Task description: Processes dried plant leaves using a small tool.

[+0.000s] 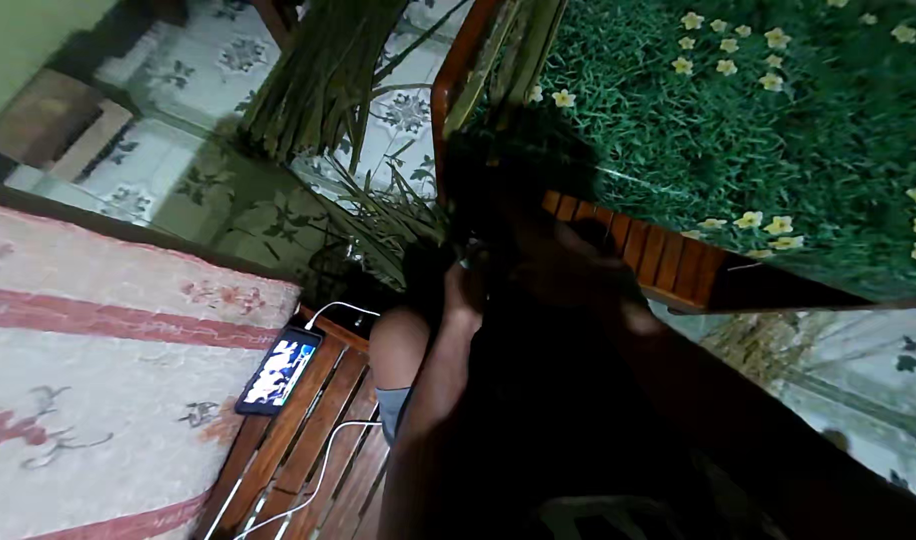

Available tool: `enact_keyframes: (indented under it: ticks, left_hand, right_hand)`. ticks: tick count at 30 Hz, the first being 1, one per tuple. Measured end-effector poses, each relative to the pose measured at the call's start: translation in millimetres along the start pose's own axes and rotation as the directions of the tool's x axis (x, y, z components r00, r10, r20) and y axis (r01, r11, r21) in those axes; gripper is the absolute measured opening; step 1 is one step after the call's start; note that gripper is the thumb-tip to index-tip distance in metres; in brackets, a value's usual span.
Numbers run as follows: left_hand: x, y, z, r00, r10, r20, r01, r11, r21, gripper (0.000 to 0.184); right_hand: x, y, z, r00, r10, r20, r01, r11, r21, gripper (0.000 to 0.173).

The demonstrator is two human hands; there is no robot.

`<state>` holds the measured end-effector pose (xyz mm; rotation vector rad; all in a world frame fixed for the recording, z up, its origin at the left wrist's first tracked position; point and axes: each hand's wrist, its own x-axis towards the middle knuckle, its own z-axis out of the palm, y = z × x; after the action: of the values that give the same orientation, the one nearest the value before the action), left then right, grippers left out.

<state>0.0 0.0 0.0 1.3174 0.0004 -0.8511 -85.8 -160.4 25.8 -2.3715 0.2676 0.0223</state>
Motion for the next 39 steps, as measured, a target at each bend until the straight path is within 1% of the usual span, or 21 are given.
enact_keyframes:
  ticks: [2,3,4,7,10,13,16,18,20,22,25,26,28,30,32,33,34,35,36,38,39]
  left_hand:
    - [7.0,7.4,-4.6,0.994,0.002,-0.112,-0.014,0.993,-0.114,0.021]
    - [9.0,10.0,-7.3,0.991,-0.013,-0.136,-0.004,0.992,-0.125,0.023]
    - [10.0,12.6,-8.9,0.989,-0.021,-0.146,0.005,0.994,-0.112,0.027]
    - [10.3,13.5,-12.0,0.994,-0.015,-0.107,0.015,1.000,-0.004,0.040]
    - [10.2,10.9,-14.3,1.000,0.011,-0.028,-0.008,0.993,0.120,0.034]
    - [9.7,12.2,-17.4,1.000,0.005,-0.005,-0.004,0.986,0.168,0.030]
    - [13.1,13.7,-19.7,1.000,-0.027,-0.014,0.029,0.991,0.127,0.030]
    - [12.8,15.0,-19.7,0.999,-0.043,-0.014,0.044,0.993,0.108,0.030]
    - [10.3,16.2,-19.3,0.999,-0.053,0.010,0.051,0.993,0.110,0.031]
    - [10.5,12.9,-18.3,0.998,-0.034,0.055,0.027,0.992,0.122,0.029]
    - [14.3,3.9,-16.3,0.995,0.004,0.103,-0.021,0.986,0.165,0.028]
    - [13.9,3.0,-14.3,0.996,0.001,0.089,-0.018,0.983,0.183,0.026]
    - [12.5,2.1,-10.0,0.999,-0.013,0.053,0.003,0.980,0.197,0.028]
    - [11.8,-0.7,-7.7,0.999,0.005,0.032,-0.011,0.979,0.203,0.029]
    - [10.8,-4.1,-7.1,0.999,0.023,0.037,-0.030,0.974,0.225,0.030]
    - [10.7,-6.0,-6.5,0.999,0.024,0.043,-0.033,0.971,0.236,0.031]
    - [10.6,-8.0,-5.3,0.999,0.027,0.041,-0.036,0.969,0.244,0.032]
    - [10.8,-10.4,-4.0,0.999,0.038,0.035,-0.045,0.970,0.238,0.032]
    - [10.8,-12.0,-2.8,0.998,0.053,0.015,-0.055,0.974,0.219,0.034]
    - [12.5,-6.6,-3.0,0.993,0.098,-0.072,-0.090,0.991,0.103,0.035]
    - [15.7,0.3,-3.2,0.979,0.126,-0.160,-0.128,0.992,-0.002,0.037]
  right_hand:
    - [13.8,-15.2,-27.0,0.985,0.125,-0.122,-0.110,0.986,0.129,0.041]
    - [27.1,-30.5,-47.1,0.972,0.205,-0.115,-0.183,0.967,0.176,0.039]
    - [46.0,-41.2,-65.3,0.968,0.221,-0.118,-0.198,0.963,0.182,0.039]
    - [116.3,-48.2,-97.7,0.992,0.110,-0.060,-0.109,0.994,0.007,0.047]
    - [166.4,-48.4,-99.3,0.981,0.192,0.030,-0.188,0.977,-0.102,0.055]
    - [185.5,-50.3,-93.4,0.969,0.235,0.079,-0.224,0.966,-0.130,0.049]
    - [185.1,-45.3,-84.8,0.963,0.264,0.046,-0.261,0.963,-0.062,0.041]
    - [173.2,-44.6,-83.3,0.964,0.262,-0.041,-0.263,0.965,-0.020,0.040]
    - [151.4,-46.1,-84.3,0.956,0.228,-0.185,-0.217,0.973,0.081,0.040]
    - [123.3,-46.0,-83.9,0.917,0.201,-0.346,-0.153,0.975,0.160,0.039]
    - [63.9,-49.2,-75.3,0.875,0.239,-0.421,-0.112,0.946,0.303,0.035]
    - [42.2,-48.4,-66.6,0.865,0.257,-0.431,-0.084,0.922,0.379,0.040]
    - [-2.6,-41.5,-42.7,0.863,0.275,-0.424,-0.027,0.863,0.505,0.057]
    - [-48.9,-25.9,-6.0,0.899,0.283,-0.334,-0.014,0.781,0.624,0.059]
    - [-93.2,-23.2,30.7,0.946,0.307,-0.103,-0.130,0.651,0.748,0.049]
    - [-109.4,-30.6,39.3,0.934,0.354,0.042,-0.238,0.532,0.812,0.043]
    - [-119.2,-36.8,42.4,0.900,0.418,0.126,-0.309,0.406,0.860,0.040]
    - [-123.2,-38.5,39.3,0.871,0.471,0.139,-0.314,0.318,0.894,0.037]
    - [-123.5,-35.5,30.5,0.869,0.488,0.086,-0.254,0.290,0.923,0.033]
    - [-115.3,-21.7,2.6,0.897,0.439,-0.052,-0.096,0.308,0.947,0.030]
    - [-110.7,-16.3,-12.1,0.905,0.414,-0.098,-0.054,0.340,0.939,0.030]
